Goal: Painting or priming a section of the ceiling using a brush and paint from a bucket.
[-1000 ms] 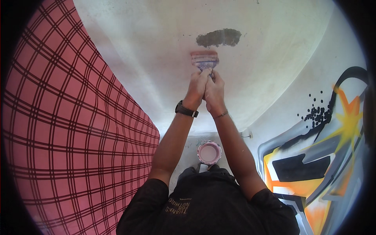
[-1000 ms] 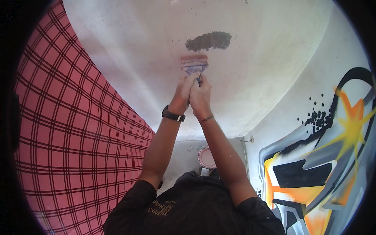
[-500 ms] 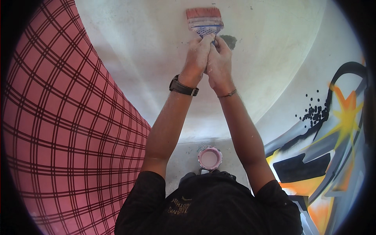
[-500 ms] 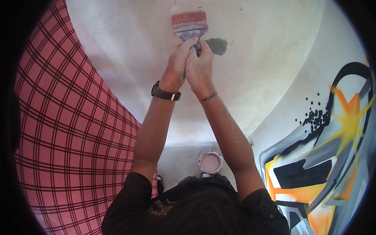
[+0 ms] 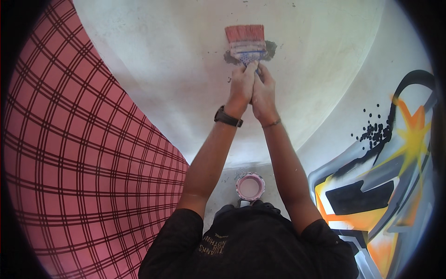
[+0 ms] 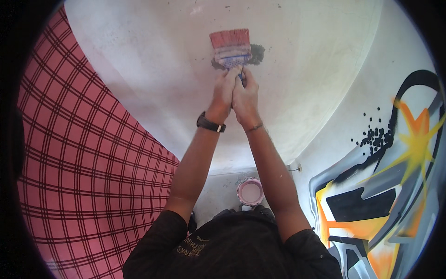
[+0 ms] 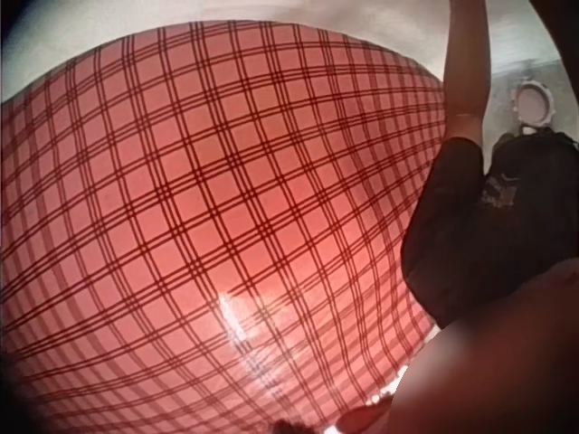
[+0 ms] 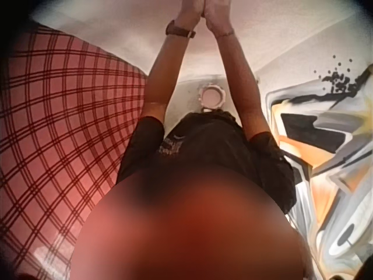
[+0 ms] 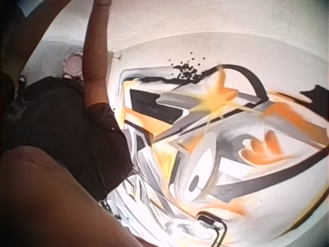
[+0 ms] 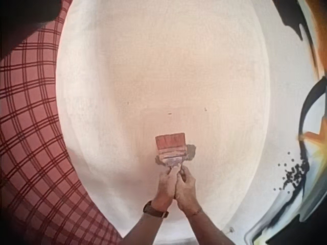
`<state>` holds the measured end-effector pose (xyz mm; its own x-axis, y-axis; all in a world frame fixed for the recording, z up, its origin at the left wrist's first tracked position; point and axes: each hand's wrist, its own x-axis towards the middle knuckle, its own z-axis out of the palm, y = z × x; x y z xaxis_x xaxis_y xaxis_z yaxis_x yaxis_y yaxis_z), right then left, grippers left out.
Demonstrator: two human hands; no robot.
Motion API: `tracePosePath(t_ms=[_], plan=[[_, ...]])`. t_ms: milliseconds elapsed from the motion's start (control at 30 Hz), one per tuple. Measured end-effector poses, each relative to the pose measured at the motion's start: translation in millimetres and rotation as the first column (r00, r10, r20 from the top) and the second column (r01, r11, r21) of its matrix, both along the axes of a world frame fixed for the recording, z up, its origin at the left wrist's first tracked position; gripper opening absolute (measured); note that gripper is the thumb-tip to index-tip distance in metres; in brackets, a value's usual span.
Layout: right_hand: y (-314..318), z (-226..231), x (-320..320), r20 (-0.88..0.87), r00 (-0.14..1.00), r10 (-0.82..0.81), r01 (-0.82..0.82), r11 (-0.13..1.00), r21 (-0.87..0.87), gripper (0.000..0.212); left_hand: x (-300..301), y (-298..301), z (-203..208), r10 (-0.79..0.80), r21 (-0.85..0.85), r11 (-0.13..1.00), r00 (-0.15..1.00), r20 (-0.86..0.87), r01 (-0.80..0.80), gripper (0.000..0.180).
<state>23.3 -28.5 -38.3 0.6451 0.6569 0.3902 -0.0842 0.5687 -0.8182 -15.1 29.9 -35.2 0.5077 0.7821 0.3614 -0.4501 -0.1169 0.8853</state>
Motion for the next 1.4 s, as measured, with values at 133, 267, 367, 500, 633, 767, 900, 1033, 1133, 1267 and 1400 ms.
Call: tracePosePath(t_ms=[133, 267, 367, 500, 633, 767, 900, 1033, 1133, 1267, 1400], plan=[[-11, -55, 3, -0.013, 0.999, -0.035, 0.034, 0.995, -0.09, 0.031, 0, -17, -50, 0.012, -0.074, 0.997, 1.0, -0.007, -0.013, 0.031], [-22, -111, 0, -0.063, 0.997, -0.049, 0.036, 0.978, -0.205, 0.032, 1, -27, -113, -0.015, -0.188, 0.982, 0.999, -0.047, 0.006, 0.03], [-32, -143, -3, -0.158, 0.985, -0.067, 0.014, 0.949, -0.314, 0.032, 2, -34, -154, -0.025, -0.249, 0.968, 0.995, -0.1, 0.0, 0.03], [-37, -195, -2, -0.243, 0.968, -0.061, -0.036, 0.927, -0.373, 0.032, -3, -38, -212, -0.078, -0.379, 0.925, 0.978, -0.194, -0.002, 0.029], [-48, -260, 0, -0.34, 0.936, -0.094, -0.097, 0.86, -0.502, 0.028, -10, -53, -265, -0.197, -0.543, 0.84, 0.929, -0.314, -0.005, 0.028], [-58, -271, 4, -0.415, 0.903, -0.107, -0.178, 0.788, -0.59, 0.021, -9, -64, -284, -0.217, -0.618, 0.786, 0.926, -0.309, -0.022, 0.027], [-48, -234, 14, -0.374, 0.923, -0.09, -0.126, 0.849, -0.514, 0.021, 3, -53, -249, -0.153, -0.516, 0.857, 0.947, -0.282, -0.015, 0.033], [-41, -152, 20, -0.291, 0.956, -0.05, -0.086, 0.896, -0.436, 0.022, 13, -42, -165, -0.12, -0.385, 0.922, 0.97, -0.211, 0.03, 0.032], [-41, -102, 18, -0.248, 0.968, -0.043, -0.048, 0.936, -0.349, 0.025, 14, -39, -114, -0.069, -0.245, 0.969, 0.989, -0.133, 0.035, 0.029], [-44, -40, 25, -0.172, 0.985, -0.014, -0.025, 0.975, -0.222, 0.029, 22, -41, -50, -0.075, -0.114, 0.991, 0.995, -0.061, 0.068, 0.027], [-41, -1, 34, -0.119, 0.993, 0.024, -0.044, 0.985, -0.169, 0.031, 28, -36, -5, -0.104, -0.101, 0.99, 0.991, -0.089, 0.095, 0.027]])
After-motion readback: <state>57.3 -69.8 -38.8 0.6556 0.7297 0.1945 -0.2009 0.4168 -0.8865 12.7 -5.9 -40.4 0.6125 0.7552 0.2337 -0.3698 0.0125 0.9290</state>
